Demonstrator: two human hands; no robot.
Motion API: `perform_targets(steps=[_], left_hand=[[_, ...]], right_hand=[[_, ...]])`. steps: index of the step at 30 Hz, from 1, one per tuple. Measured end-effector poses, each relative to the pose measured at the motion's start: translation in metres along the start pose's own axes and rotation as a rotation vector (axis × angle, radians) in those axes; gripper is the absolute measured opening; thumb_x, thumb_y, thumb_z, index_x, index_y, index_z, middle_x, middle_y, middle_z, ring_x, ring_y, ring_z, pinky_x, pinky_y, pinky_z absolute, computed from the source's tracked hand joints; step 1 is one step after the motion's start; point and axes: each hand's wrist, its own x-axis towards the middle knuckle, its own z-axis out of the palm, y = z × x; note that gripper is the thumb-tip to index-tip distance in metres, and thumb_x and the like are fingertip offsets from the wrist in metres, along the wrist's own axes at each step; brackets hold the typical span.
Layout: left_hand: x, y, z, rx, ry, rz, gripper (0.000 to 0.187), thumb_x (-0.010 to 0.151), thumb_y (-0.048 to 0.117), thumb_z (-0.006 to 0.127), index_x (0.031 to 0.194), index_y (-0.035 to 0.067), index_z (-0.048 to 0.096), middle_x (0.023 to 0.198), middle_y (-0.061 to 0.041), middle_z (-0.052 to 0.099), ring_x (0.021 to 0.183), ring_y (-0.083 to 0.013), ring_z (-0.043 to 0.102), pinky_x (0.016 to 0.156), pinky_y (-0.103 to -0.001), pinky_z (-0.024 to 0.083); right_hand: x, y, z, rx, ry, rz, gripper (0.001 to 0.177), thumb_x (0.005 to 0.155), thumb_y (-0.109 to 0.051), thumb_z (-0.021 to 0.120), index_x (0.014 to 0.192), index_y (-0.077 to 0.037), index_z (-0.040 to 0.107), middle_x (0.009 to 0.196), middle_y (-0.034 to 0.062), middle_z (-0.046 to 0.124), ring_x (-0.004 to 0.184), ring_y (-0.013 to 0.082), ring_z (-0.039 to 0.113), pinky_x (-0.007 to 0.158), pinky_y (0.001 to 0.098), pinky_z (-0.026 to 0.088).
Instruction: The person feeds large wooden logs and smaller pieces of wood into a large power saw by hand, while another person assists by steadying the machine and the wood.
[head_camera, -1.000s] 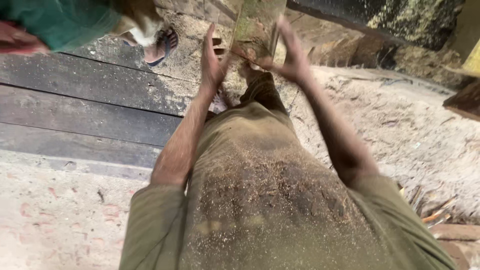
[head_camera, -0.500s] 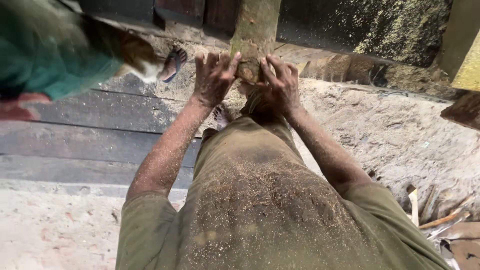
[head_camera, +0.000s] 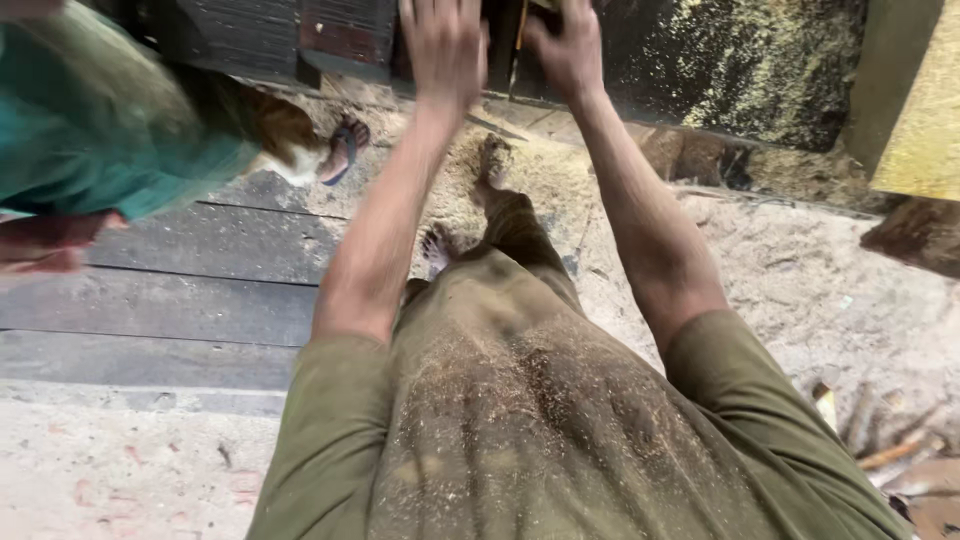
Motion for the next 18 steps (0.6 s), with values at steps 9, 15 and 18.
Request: perform_targets(steps=[9, 15, 18], left_hand=[[-0.351, -0.007, -0.081, -0.254, -0.950, -0.545, 0.071, 0.084, 0.063, 0.072, 0.125, 0.005, 0.067, 0.106, -0.021, 0.072, 0.100, -0.0344, 0.067, 0.094, -0.050, 0.053], [-0.429, -0.027, -0.093, -0.132, -1.403, -0.755, 0.072, 0.090, 0.063, 0.066, 0.133, 0.004, 0.064, 0.114, -0.022, 0.073, 0.101, -0.0334, 0.073, 0.092, -0.047, 0.059], [-0.419, -0.026, -0.083, -0.125, -1.455, -0.643, 0.073, 0.082, 0.059, 0.074, 0.132, 0.006, 0.068, 0.120, -0.022, 0.071, 0.107, -0.0341, 0.070, 0.095, -0.046, 0.058]], right_hand=[[-0.256, -0.004, -0.026, -0.064, -0.568, 0.134, 0.102, 0.089, -0.065, 0.070, 0.168, -0.021, 0.023, 0.172, 0.0166, 0.023, 0.159, 0.0407, 0.020, 0.125, 0.0658, 0.024], [-0.435, 0.061, -0.115, 0.181, -0.658, 0.915, 0.108, 0.086, -0.058, 0.072, 0.162, -0.002, 0.020, 0.163, 0.0259, 0.037, 0.147, 0.0384, 0.045, 0.123, 0.0454, 0.040], [-0.487, 0.066, -0.165, 0.336, -0.485, 1.313, 0.104, 0.089, -0.046, 0.073, 0.163, -0.005, 0.012, 0.170, 0.0196, 0.016, 0.149, 0.0416, 0.034, 0.118, 0.0606, 0.036]])
